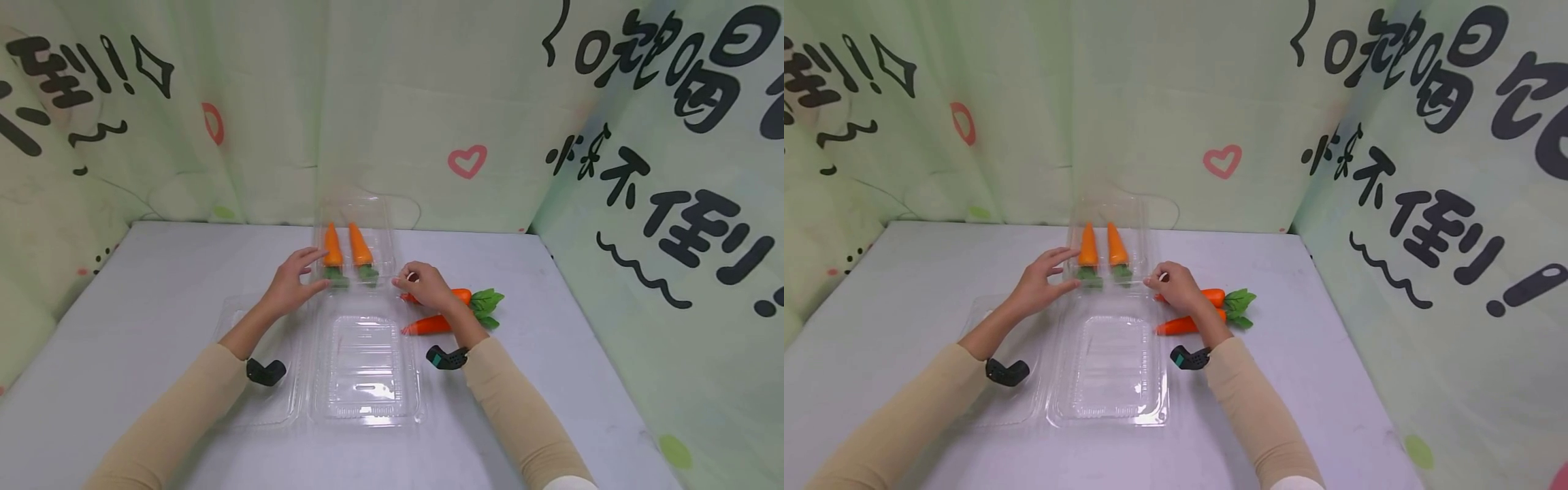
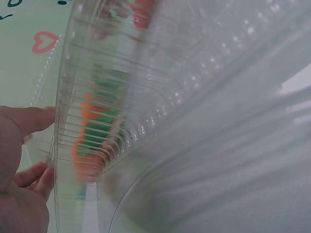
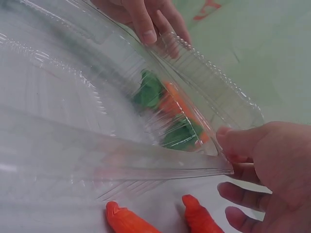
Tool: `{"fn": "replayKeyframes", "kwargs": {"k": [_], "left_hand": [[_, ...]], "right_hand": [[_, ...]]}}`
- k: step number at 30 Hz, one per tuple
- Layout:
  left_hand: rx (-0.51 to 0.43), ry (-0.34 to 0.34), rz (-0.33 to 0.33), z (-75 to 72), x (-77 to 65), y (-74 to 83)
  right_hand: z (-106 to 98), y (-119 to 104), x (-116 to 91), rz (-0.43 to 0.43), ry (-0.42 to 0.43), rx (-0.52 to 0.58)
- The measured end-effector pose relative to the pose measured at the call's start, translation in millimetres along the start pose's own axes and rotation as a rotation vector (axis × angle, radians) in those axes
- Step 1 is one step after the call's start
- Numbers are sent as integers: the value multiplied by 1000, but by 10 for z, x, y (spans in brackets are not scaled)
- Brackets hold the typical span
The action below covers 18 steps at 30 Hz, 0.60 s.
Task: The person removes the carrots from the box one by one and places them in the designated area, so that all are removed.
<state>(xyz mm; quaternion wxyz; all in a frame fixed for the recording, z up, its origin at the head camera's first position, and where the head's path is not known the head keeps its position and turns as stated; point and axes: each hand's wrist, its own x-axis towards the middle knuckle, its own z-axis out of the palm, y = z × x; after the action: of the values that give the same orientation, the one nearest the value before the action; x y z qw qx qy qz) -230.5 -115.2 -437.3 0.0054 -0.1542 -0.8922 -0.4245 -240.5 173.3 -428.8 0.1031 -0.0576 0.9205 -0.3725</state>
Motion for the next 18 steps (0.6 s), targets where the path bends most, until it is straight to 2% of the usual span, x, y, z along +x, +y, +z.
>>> {"fn": "replayKeyframes", "kwargs": {"k": [18], "left_hand": [[-32, 24, 13, 20, 2, -4]], "right_hand": [[-27, -55, -41, 30, 0, 49]]}}
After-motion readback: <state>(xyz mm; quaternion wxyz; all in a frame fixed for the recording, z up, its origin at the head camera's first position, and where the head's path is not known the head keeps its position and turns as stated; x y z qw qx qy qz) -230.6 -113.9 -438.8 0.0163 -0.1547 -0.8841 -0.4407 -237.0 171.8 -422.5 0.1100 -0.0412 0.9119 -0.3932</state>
